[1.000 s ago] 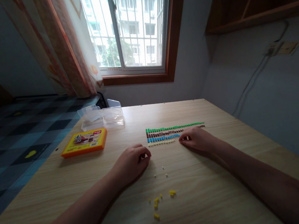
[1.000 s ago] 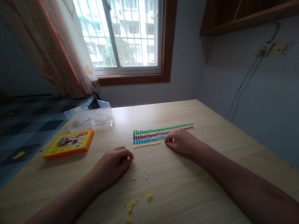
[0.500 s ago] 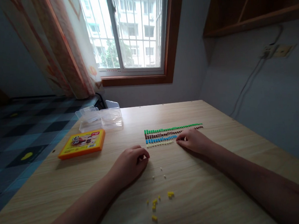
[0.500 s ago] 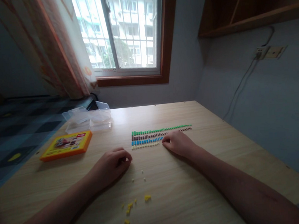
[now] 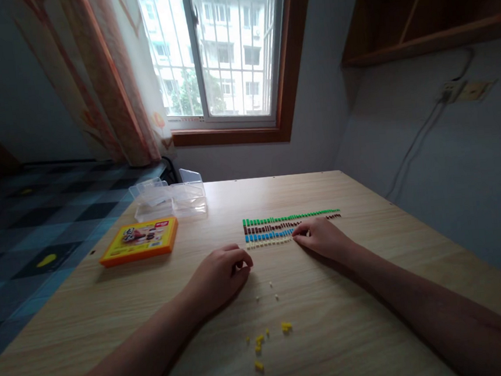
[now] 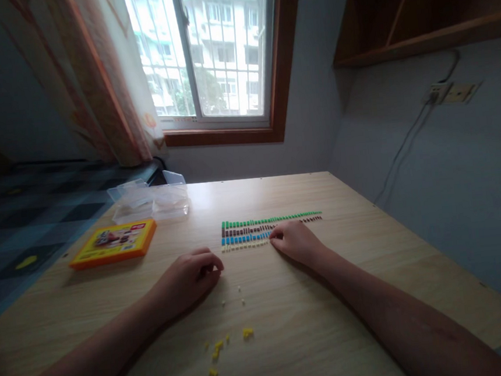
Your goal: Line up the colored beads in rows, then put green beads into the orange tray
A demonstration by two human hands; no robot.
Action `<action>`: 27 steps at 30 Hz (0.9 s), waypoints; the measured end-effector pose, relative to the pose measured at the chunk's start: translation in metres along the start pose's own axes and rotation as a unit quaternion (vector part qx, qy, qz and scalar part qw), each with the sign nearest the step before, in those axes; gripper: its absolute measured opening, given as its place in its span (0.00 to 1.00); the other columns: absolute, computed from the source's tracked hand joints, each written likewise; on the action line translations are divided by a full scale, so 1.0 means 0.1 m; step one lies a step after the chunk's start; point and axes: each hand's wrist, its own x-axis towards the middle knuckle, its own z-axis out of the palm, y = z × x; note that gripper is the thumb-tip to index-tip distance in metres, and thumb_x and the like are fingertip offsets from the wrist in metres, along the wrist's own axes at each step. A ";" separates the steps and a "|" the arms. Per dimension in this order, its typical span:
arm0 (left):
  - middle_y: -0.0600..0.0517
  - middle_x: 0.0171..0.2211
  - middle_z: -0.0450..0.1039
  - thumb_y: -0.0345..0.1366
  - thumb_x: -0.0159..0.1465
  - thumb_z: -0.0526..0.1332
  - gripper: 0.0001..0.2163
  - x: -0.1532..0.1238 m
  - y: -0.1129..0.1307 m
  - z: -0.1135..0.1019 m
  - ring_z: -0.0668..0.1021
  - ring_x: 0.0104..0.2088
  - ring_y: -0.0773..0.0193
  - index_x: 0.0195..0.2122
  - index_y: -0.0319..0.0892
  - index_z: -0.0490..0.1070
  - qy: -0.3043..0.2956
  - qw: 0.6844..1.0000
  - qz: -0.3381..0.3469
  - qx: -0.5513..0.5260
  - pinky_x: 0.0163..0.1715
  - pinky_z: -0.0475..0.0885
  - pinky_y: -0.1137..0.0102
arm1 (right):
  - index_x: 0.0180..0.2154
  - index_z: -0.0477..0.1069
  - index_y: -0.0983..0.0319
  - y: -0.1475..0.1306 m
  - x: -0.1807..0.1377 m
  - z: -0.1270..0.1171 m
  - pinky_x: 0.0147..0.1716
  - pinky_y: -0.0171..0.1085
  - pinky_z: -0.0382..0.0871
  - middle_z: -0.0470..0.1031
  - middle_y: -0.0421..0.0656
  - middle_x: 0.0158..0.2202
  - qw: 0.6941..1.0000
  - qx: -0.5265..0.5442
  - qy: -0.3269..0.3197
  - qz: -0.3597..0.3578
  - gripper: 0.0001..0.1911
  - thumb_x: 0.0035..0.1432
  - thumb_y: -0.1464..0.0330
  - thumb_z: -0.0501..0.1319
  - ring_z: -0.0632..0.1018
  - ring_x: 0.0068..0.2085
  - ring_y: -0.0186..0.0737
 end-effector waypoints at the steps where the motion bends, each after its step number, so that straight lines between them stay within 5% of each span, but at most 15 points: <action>1: 0.52 0.31 0.74 0.25 0.58 0.60 0.08 0.00 0.00 0.00 0.74 0.30 0.67 0.32 0.42 0.77 0.000 1.000 0.000 0.000 0.30 0.66 0.73 | 0.35 0.84 0.59 0.00 0.00 0.00 0.37 0.36 0.70 0.84 0.42 0.35 1.000 0.002 0.000 0.001 0.10 0.57 0.70 0.62 0.82 0.37 0.42; 22: 0.52 0.31 0.74 0.23 0.57 0.60 0.08 0.00 0.00 0.01 0.74 0.29 0.68 0.32 0.41 0.77 0.002 1.000 0.000 -0.016 0.31 0.66 0.73 | 0.35 0.83 0.60 -0.02 -0.03 -0.03 0.33 0.35 0.68 0.84 0.42 0.34 1.000 0.008 0.009 0.013 0.08 0.57 0.70 0.64 0.80 0.33 0.40; 27: 0.53 0.31 0.74 0.21 0.56 0.60 0.10 0.00 0.00 0.01 0.73 0.29 0.68 0.32 0.41 0.78 0.009 1.000 0.005 -0.018 0.31 0.66 0.74 | 0.36 0.82 0.61 -0.21 -0.14 -0.02 0.32 0.35 0.65 0.81 0.43 0.31 0.995 0.027 0.062 -0.079 0.10 0.63 0.68 0.61 0.77 0.30 0.37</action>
